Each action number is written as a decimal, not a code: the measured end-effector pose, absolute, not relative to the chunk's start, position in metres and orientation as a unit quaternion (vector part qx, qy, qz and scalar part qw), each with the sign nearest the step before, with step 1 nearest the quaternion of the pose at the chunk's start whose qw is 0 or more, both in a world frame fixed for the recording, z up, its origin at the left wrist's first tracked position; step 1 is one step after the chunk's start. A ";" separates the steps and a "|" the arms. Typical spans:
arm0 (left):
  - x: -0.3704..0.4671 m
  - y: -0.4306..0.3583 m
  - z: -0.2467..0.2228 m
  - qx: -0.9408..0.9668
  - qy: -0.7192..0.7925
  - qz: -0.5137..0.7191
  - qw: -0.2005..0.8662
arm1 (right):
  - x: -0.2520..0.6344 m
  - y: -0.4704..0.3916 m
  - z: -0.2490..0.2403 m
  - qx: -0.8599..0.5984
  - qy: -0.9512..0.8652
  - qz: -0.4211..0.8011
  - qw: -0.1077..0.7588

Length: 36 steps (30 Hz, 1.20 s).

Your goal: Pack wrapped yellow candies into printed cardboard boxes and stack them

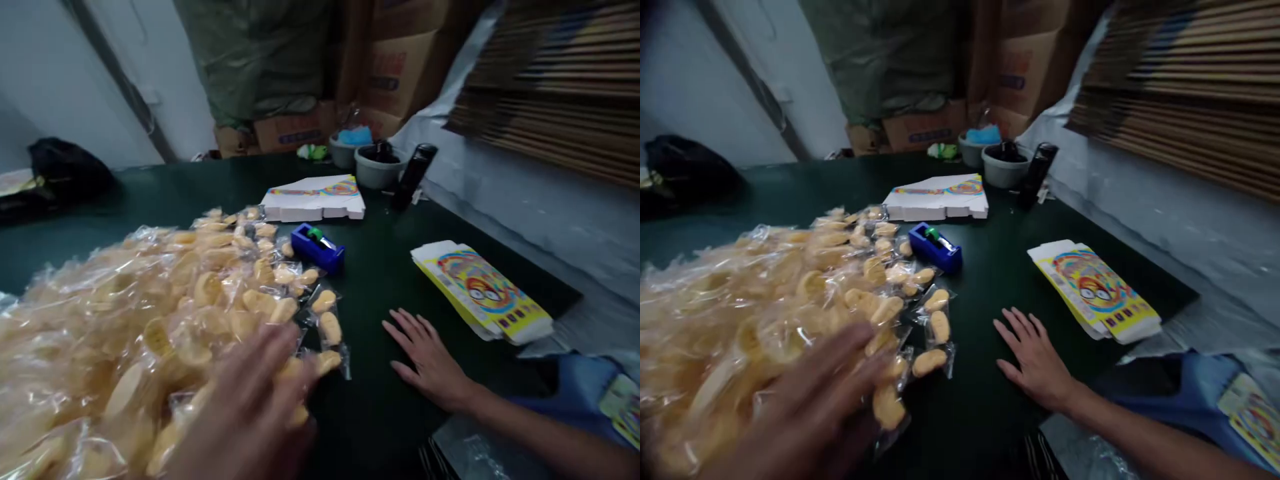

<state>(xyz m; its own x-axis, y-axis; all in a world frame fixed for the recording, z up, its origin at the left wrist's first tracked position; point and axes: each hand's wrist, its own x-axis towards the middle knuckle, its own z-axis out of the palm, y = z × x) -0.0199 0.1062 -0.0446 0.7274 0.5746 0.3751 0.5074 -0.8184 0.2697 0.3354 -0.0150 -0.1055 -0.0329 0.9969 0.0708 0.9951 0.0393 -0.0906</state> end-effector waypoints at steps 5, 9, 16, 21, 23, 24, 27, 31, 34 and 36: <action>0.012 0.067 -0.080 0.944 0.220 0.229 -0.084 | 0.289 0.005 -0.072 -0.664 -0.740 0.079 0.072; -0.005 0.107 -0.116 0.959 0.162 0.217 -0.087 | 0.225 0.052 -0.063 -0.636 -0.767 0.058 0.067; -0.023 0.124 -0.118 0.955 0.162 0.221 -0.114 | 0.281 0.019 0.001 -0.692 -0.715 0.059 0.080; 0.011 0.069 -0.075 0.940 0.152 0.284 -0.110 | 0.438 -0.034 0.039 -0.887 -0.457 0.040 0.062; 0.032 0.042 -0.055 0.940 0.130 0.297 -0.107 | 0.471 -0.036 0.032 -0.910 -0.408 0.057 0.047; 0.044 0.030 -0.047 0.941 0.120 0.302 -0.100 | 0.479 -0.035 0.025 -0.915 -0.396 0.063 0.044; 0.082 0.001 -0.035 0.937 0.118 0.325 -0.050 | 0.487 -0.026 0.010 -0.915 -0.392 0.078 0.048; 0.134 -0.017 -0.044 0.928 0.140 0.338 0.068 | 0.495 -0.012 0.011 -0.899 -0.415 0.127 0.058; 0.166 -0.025 -0.055 0.921 0.137 0.333 0.149 | 0.505 -0.005 0.021 -0.883 -0.427 0.180 0.073; 0.180 -0.029 -0.059 0.913 0.135 0.333 0.195 | 0.509 -0.005 0.027 -0.871 -0.435 0.206 0.097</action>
<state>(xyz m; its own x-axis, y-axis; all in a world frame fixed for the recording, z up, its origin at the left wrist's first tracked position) 0.1804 -0.0294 -0.0594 0.7413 0.3754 0.5563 0.1159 -0.8881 0.4449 0.5092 -0.0051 0.0271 0.5369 0.7973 -0.2756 0.7175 -0.6035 -0.3480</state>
